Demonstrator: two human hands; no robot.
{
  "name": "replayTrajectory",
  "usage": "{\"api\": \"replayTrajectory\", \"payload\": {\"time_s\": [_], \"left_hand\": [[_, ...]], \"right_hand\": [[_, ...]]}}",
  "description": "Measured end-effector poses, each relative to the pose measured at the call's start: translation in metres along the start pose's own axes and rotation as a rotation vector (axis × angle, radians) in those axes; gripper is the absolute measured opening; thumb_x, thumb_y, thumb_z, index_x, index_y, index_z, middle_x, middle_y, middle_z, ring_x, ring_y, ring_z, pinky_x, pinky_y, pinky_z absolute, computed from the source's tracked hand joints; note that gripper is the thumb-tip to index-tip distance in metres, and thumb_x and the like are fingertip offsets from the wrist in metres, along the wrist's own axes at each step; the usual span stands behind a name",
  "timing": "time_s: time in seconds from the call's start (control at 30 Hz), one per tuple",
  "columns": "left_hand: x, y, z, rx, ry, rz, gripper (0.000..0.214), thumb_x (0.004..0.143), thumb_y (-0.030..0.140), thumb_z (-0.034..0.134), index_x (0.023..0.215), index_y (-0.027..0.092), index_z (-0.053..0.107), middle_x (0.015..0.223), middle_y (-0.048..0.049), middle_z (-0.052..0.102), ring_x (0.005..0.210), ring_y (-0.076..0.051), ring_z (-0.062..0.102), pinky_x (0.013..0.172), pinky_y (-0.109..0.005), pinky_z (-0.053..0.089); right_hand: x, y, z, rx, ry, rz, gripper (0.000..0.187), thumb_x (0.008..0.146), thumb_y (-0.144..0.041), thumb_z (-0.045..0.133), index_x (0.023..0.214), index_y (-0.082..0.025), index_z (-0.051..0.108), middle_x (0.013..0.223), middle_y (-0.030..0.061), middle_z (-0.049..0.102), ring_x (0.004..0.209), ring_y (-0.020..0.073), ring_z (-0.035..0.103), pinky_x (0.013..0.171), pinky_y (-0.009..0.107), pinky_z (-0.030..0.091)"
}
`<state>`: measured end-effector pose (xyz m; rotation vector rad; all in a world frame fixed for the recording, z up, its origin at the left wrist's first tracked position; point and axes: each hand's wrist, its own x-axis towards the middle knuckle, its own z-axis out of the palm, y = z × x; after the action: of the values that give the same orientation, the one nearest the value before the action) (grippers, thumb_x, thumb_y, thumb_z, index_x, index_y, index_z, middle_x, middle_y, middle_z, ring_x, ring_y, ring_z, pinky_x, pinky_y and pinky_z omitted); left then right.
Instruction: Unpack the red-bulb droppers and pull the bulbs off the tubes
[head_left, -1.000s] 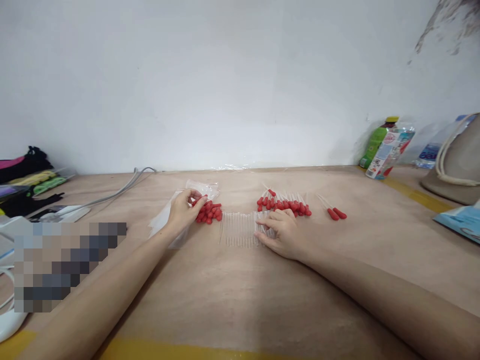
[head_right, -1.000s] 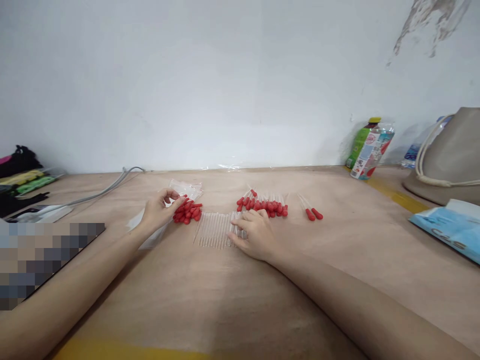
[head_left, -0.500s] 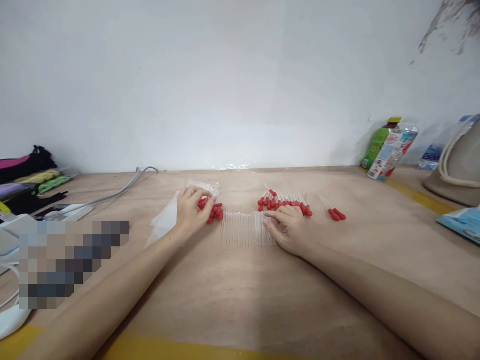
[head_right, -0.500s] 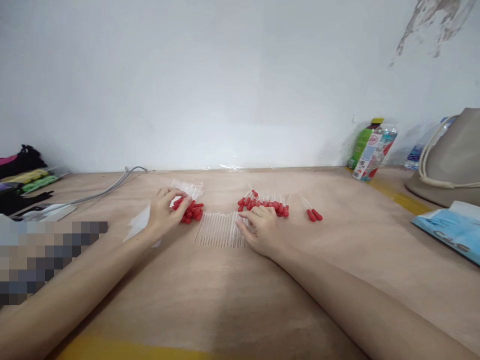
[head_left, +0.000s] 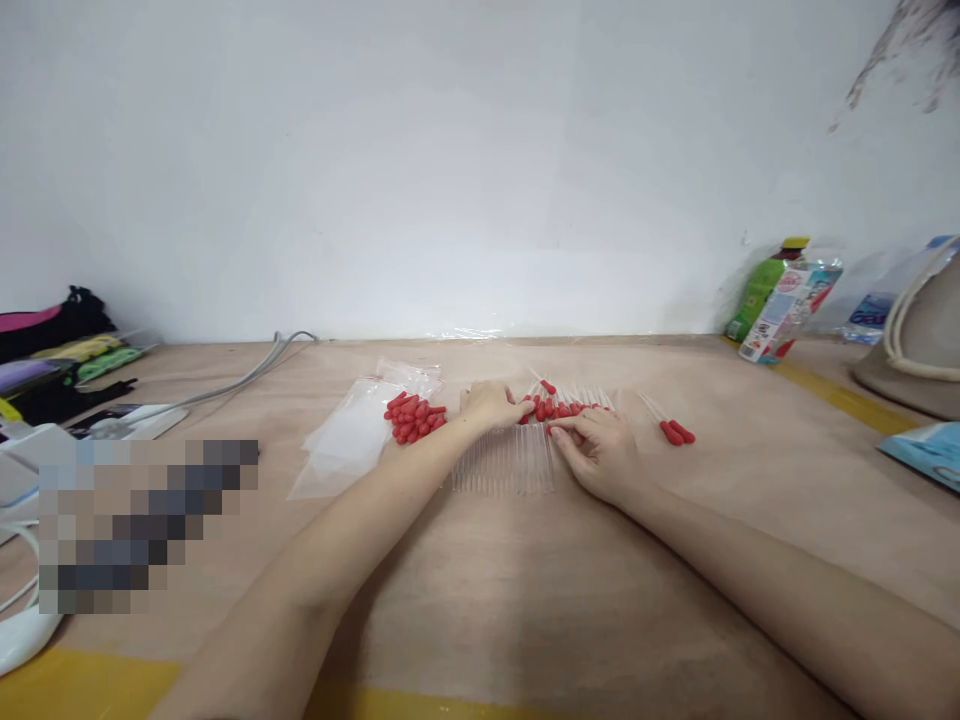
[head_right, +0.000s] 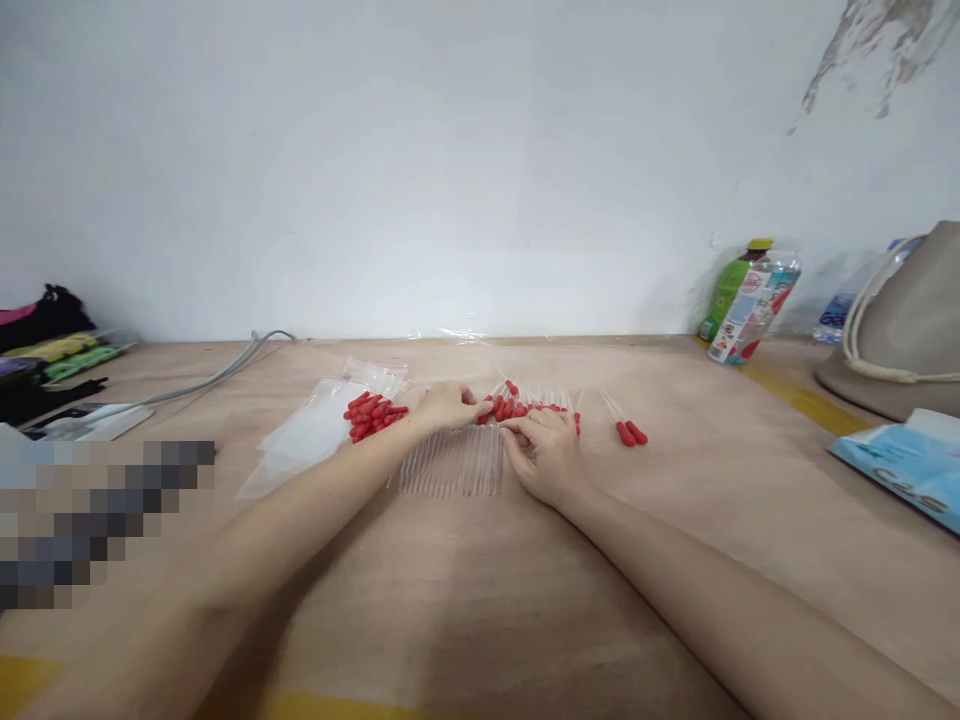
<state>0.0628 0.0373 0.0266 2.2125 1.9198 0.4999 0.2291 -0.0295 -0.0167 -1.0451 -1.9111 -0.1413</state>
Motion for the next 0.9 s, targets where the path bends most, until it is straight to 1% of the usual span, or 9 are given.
{"api": "replayTrajectory", "payload": {"time_s": [0.17,0.3,0.33,0.4,0.5,0.6,0.67,0.77,0.9], "left_hand": [[-0.001,0.002,-0.004,-0.016,0.029,-0.001,0.033,0.069,0.052,0.052,0.065,0.022,0.064,0.07,-0.0034,0.066,0.078,-0.023,0.059,0.073,-0.033,0.041],[-0.019,-0.005,-0.016,-0.013,0.088,0.043,0.027,0.073,0.043,0.051,0.064,0.021,0.063,0.069,-0.0026,0.064,0.077,-0.021,0.058,0.074,-0.033,0.04],[-0.026,-0.008,-0.019,-0.008,0.12,0.076,0.026,0.075,0.041,0.05,0.065,0.02,0.062,0.071,-0.0027,0.063,0.079,-0.021,0.057,0.075,-0.033,0.04],[-0.043,-0.017,-0.024,0.013,0.227,0.209,0.025,0.077,0.039,0.051,0.066,0.019,0.061,0.077,-0.0034,0.061,0.084,-0.021,0.055,0.077,-0.033,0.039],[-0.071,-0.036,-0.028,0.027,0.315,0.396,0.02,0.081,0.035,0.05,0.076,0.019,0.06,0.082,-0.0031,0.059,0.088,-0.02,0.051,0.081,-0.034,0.037],[-0.091,-0.054,-0.028,0.046,0.319,0.505,0.017,0.083,0.033,0.049,0.083,0.02,0.06,0.086,-0.0035,0.059,0.087,-0.019,0.05,0.082,-0.036,0.036],[-0.098,-0.062,-0.027,0.04,0.339,0.546,0.017,0.083,0.032,0.049,0.085,0.02,0.06,0.088,-0.0039,0.059,0.087,-0.019,0.05,0.082,-0.036,0.036],[-0.102,-0.067,-0.024,0.01,0.365,0.575,0.016,0.083,0.033,0.051,0.085,0.02,0.06,0.087,-0.0041,0.06,0.086,-0.019,0.05,0.079,-0.035,0.037],[-0.104,-0.064,-0.023,-0.011,0.349,0.622,0.013,0.082,0.03,0.053,0.083,0.02,0.06,0.087,-0.0034,0.061,0.084,-0.018,0.051,0.078,-0.034,0.038]], "right_hand": [[0.001,0.0,0.001,-0.002,0.008,-0.002,0.018,0.081,-0.025,0.049,0.077,-0.019,0.065,0.058,-0.0004,0.053,0.062,0.0133,0.05,0.068,0.03,0.032],[0.001,-0.001,0.001,-0.009,0.006,0.005,0.018,0.081,-0.025,0.049,0.078,-0.02,0.066,0.059,0.0,0.053,0.062,0.0139,0.05,0.068,0.031,0.033],[0.001,-0.001,0.001,-0.003,0.016,0.008,0.017,0.081,-0.025,0.049,0.079,-0.02,0.066,0.06,0.0005,0.054,0.064,0.0144,0.051,0.068,0.032,0.034],[0.001,-0.001,0.001,0.021,0.055,0.005,0.017,0.08,-0.025,0.05,0.087,-0.02,0.065,0.068,0.0024,0.057,0.068,0.0158,0.053,0.069,0.032,0.038],[0.001,-0.002,0.001,0.029,0.106,-0.039,0.03,0.079,-0.028,0.052,0.107,-0.02,0.058,0.095,0.0083,0.059,0.088,0.0203,0.055,0.077,0.036,0.043],[0.0,-0.004,0.002,-0.018,0.022,-0.15,0.046,0.079,-0.034,0.054,0.122,-0.02,0.048,0.119,0.0114,0.052,0.109,0.0248,0.048,0.089,0.042,0.04],[-0.001,-0.006,0.002,-0.043,-0.085,-0.256,0.049,0.079,-0.039,0.054,0.125,-0.021,0.046,0.123,0.0108,0.051,0.114,0.0256,0.045,0.095,0.045,0.035],[-0.002,-0.009,0.0,-0.061,-0.193,-0.355,0.043,0.081,-0.04,0.053,0.12,-0.022,0.051,0.12,0.0092,0.055,0.118,0.0253,0.043,0.1,0.048,0.03],[-0.002,-0.012,-0.002,-0.06,-0.219,-0.354,0.034,0.083,-0.038,0.051,0.112,-0.022,0.057,0.117,0.0078,0.058,0.118,0.0235,0.044,0.101,0.047,0.028]]}}
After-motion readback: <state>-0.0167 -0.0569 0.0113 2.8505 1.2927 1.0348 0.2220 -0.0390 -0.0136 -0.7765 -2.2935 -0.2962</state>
